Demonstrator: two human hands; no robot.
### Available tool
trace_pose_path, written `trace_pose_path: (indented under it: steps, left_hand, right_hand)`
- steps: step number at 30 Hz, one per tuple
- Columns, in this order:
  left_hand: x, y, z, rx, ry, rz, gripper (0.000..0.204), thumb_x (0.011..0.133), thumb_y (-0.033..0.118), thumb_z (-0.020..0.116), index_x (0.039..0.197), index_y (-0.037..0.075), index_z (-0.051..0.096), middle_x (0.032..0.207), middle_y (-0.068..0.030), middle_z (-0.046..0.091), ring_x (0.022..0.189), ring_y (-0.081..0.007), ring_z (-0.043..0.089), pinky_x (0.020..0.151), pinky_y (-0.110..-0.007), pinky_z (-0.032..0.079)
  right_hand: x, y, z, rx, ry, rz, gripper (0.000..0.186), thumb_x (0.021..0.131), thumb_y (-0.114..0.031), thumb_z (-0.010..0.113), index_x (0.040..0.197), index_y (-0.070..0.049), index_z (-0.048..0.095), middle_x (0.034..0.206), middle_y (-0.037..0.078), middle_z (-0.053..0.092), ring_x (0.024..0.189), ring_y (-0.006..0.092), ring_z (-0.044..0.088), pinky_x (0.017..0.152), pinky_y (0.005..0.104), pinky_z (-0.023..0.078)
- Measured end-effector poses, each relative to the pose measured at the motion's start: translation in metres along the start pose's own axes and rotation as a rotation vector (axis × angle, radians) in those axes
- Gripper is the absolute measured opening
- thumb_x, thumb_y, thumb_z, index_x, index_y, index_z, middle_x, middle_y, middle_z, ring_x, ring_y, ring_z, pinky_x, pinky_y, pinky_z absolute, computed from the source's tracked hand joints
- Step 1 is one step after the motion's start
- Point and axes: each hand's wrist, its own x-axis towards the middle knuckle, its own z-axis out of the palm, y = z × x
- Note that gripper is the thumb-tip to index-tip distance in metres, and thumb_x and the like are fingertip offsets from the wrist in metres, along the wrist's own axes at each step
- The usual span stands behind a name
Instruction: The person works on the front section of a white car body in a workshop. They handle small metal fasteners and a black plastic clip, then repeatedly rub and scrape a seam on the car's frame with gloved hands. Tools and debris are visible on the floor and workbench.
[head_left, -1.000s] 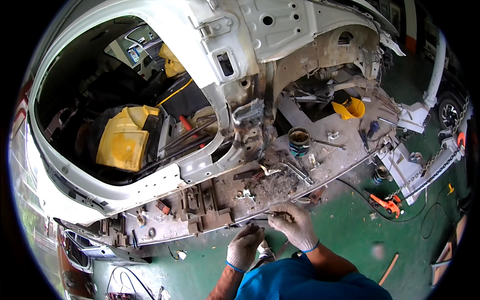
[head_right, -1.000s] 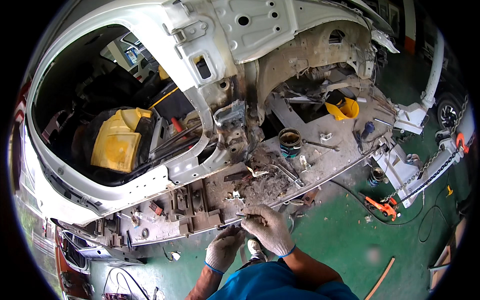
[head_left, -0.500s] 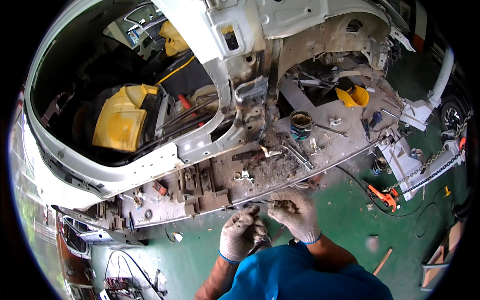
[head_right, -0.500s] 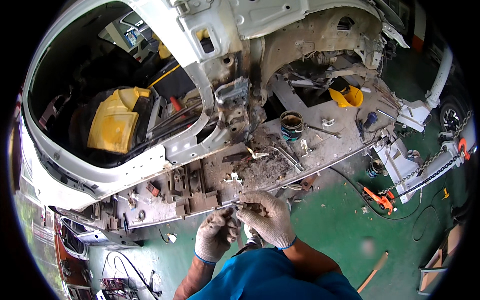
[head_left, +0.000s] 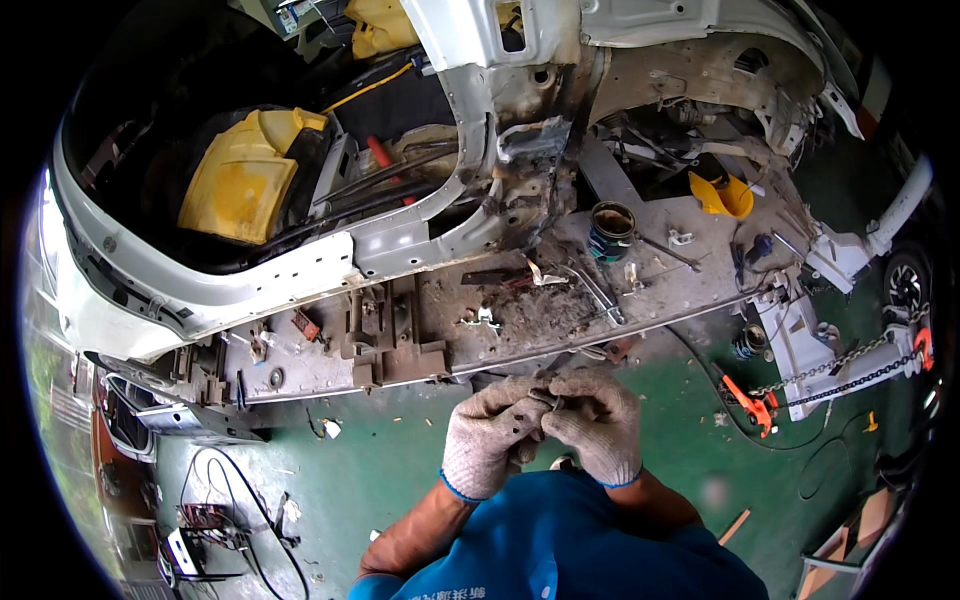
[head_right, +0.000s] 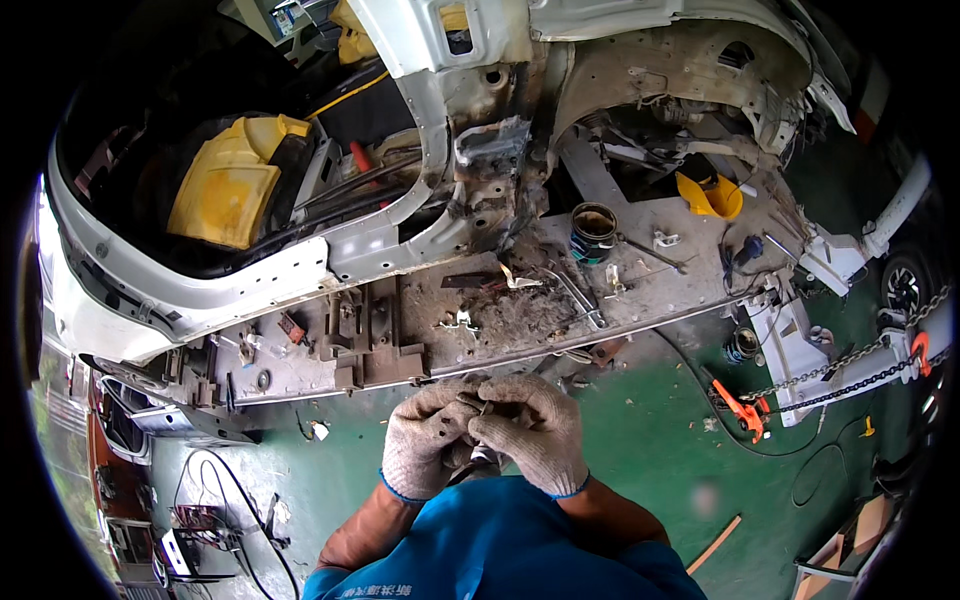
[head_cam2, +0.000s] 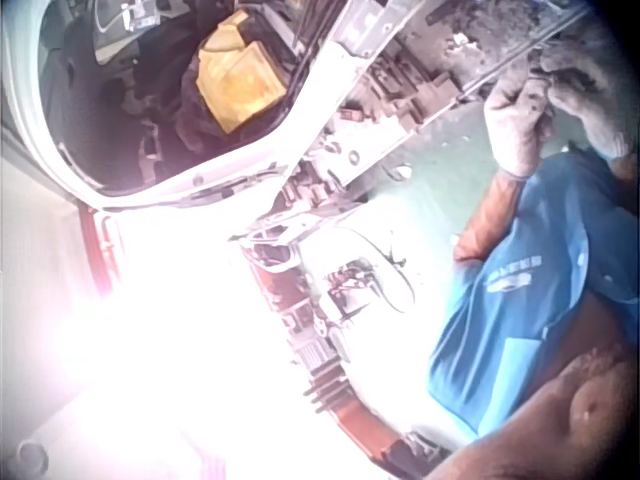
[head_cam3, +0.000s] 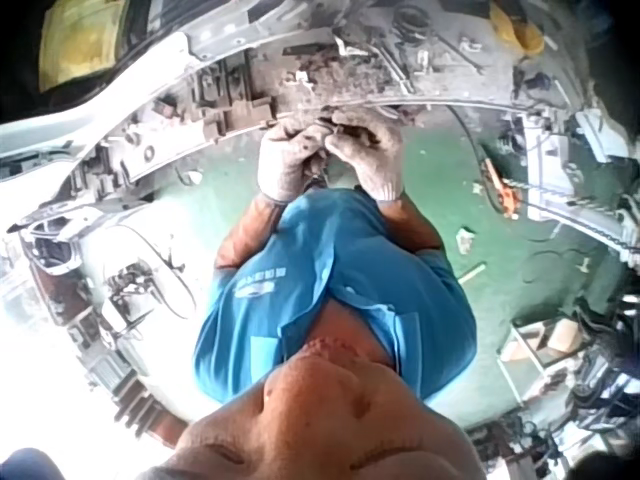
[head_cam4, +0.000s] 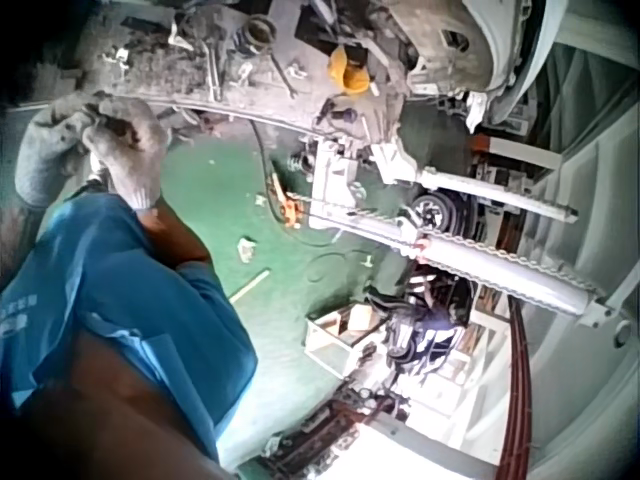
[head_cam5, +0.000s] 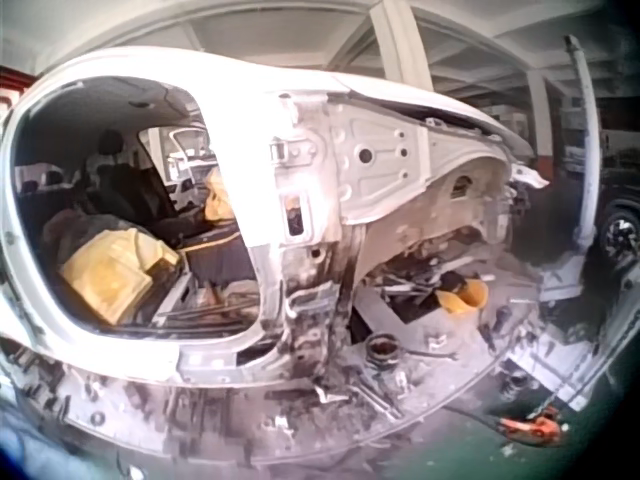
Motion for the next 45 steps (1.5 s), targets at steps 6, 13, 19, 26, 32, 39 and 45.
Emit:
trace_pose_path:
  steps: [6, 13, 19, 26, 32, 39, 45]
  left_hand:
    - [0.003, -0.004, 0.000, 0.012, -0.012, 0.065, 0.038, 0.093, 0.020, 0.080, 0.122, -0.003, 0.070, 0.088, -0.0062, 0.072, 0.058, -0.0081, 0.057, 0.049, -0.021, 0.041]
    - [0.004, -0.004, -0.001, 0.014, 0.002, 0.083, 0.041, 0.094, 0.022, 0.082, 0.123, -0.004, 0.069, 0.089, -0.0043, 0.071, 0.061, -0.0061, 0.056, 0.050, -0.020, 0.041]
    - [0.005, -0.004, -0.003, 0.019, 0.020, 0.054, 0.038, 0.094, 0.018, 0.080, 0.126, -0.002, 0.069, 0.091, -0.0028, 0.071, 0.065, -0.0058, 0.058, 0.053, -0.021, 0.045]
    - [0.008, -0.004, -0.003, 0.003, 0.018, 0.046, 0.038, 0.096, 0.016, 0.078, 0.129, 0.000, 0.070, 0.093, -0.0035, 0.073, 0.066, -0.0056, 0.059, 0.054, -0.020, 0.047]
    - [0.011, -0.005, -0.001, 0.028, 0.043, 0.026, 0.039, 0.095, 0.018, 0.079, 0.129, 0.001, 0.070, 0.094, -0.0043, 0.074, 0.066, -0.0051, 0.059, 0.055, -0.020, 0.047]
    - [0.013, -0.006, 0.000, 0.037, 0.057, 0.009, 0.038, 0.095, 0.017, 0.078, 0.128, 0.001, 0.070, 0.091, -0.0034, 0.073, 0.064, -0.0047, 0.057, 0.053, -0.020, 0.045]
    - [0.013, -0.004, 0.003, 0.051, 0.070, 0.018, 0.035, 0.096, 0.015, 0.076, 0.127, 0.000, 0.070, 0.088, -0.0022, 0.071, 0.061, -0.0044, 0.055, 0.051, -0.020, 0.041]
  right_hand:
    - [0.001, 0.007, 0.000, 0.047, 0.012, -0.035, 0.033, 0.084, 0.005, 0.082, 0.115, 0.003, 0.068, 0.108, 0.013, 0.074, 0.090, 0.0152, 0.073, 0.077, 0.0285, 0.061]
    - [0.004, 0.001, 0.004, 0.081, 0.010, 0.128, 0.028, 0.087, 0.005, 0.079, 0.112, 0.004, 0.066, 0.102, 0.014, 0.075, 0.088, 0.0170, 0.074, 0.075, 0.0285, 0.062]
    - [0.008, 0.009, 0.005, 0.102, 0.020, 0.115, 0.026, 0.088, -0.002, 0.081, 0.110, 0.003, 0.067, 0.101, 0.011, 0.076, 0.085, 0.0114, 0.071, 0.070, 0.0248, 0.058]
    - [0.015, 0.009, 0.005, 0.113, 0.046, 0.166, 0.022, 0.091, -0.007, 0.079, 0.109, 0.000, 0.069, 0.095, 0.004, 0.074, 0.081, 0.0051, 0.063, 0.068, 0.0219, 0.053]
    - [0.016, 0.012, 0.002, 0.129, 0.071, 0.217, 0.020, 0.092, -0.008, 0.077, 0.110, 0.000, 0.070, 0.091, 0.001, 0.071, 0.078, 0.0040, 0.060, 0.066, 0.0220, 0.051]
    - [0.018, 0.006, 0.003, 0.120, 0.091, 0.254, 0.019, 0.093, -0.007, 0.076, 0.109, 0.001, 0.071, 0.091, 0.001, 0.070, 0.080, 0.0038, 0.060, 0.068, 0.0221, 0.051]
    - [0.016, 0.014, -0.003, 0.019, 0.063, 0.175, 0.020, 0.093, -0.008, 0.077, 0.109, 0.001, 0.071, 0.094, 0.004, 0.072, 0.080, 0.0057, 0.063, 0.069, 0.0226, 0.054]
